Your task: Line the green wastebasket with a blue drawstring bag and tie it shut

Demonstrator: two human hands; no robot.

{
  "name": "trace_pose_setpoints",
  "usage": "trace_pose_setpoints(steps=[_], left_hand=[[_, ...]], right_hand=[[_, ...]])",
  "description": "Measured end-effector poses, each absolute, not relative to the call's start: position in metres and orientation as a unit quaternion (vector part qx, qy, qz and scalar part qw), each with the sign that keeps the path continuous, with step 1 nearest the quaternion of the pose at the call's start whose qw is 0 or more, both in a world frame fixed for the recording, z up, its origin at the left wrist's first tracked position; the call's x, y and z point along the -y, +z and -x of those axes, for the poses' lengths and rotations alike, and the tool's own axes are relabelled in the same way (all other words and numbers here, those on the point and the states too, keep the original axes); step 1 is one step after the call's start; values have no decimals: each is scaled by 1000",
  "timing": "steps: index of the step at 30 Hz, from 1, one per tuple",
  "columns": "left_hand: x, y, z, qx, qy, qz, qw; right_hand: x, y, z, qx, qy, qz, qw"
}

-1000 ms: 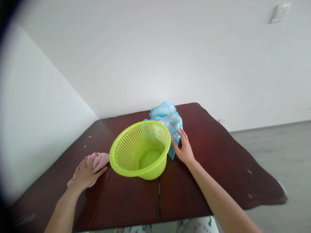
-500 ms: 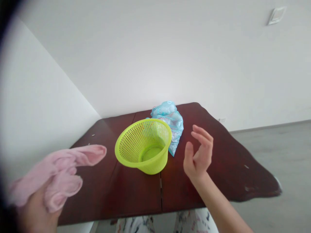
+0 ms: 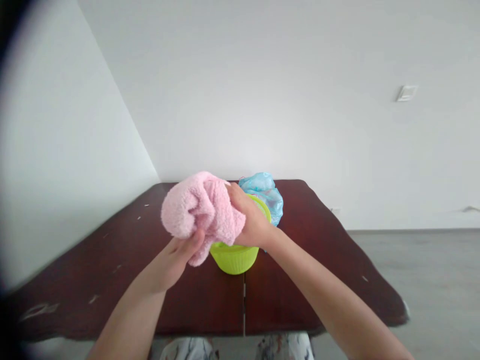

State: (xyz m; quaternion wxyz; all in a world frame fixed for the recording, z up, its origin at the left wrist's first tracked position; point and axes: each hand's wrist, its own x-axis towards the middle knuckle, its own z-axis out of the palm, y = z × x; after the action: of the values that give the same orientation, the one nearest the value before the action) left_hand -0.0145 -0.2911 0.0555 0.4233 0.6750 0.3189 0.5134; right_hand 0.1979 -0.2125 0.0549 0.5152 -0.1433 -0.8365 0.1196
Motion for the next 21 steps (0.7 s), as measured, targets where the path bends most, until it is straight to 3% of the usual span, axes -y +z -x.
trace_pose_setpoints(steps=[4, 7, 11, 15, 21], left_hand=[[284, 26, 61, -343, 488, -777, 203], [263, -16, 78, -380, 444, -809, 64], [243, -78, 70, -386, 499, -769, 97], [237, -109, 56, -376, 557, -720, 172], [242, -103, 49, -407, 540, -697, 239]], right_hand=[[201, 48, -222, 778, 191, 299, 518], [182, 48, -226, 737, 286, 409, 455], [167, 47, -203, 755, 356, 448, 321], [171, 51, -175, 821, 398, 362, 191], [160, 55, -198, 878, 281, 387, -19]])
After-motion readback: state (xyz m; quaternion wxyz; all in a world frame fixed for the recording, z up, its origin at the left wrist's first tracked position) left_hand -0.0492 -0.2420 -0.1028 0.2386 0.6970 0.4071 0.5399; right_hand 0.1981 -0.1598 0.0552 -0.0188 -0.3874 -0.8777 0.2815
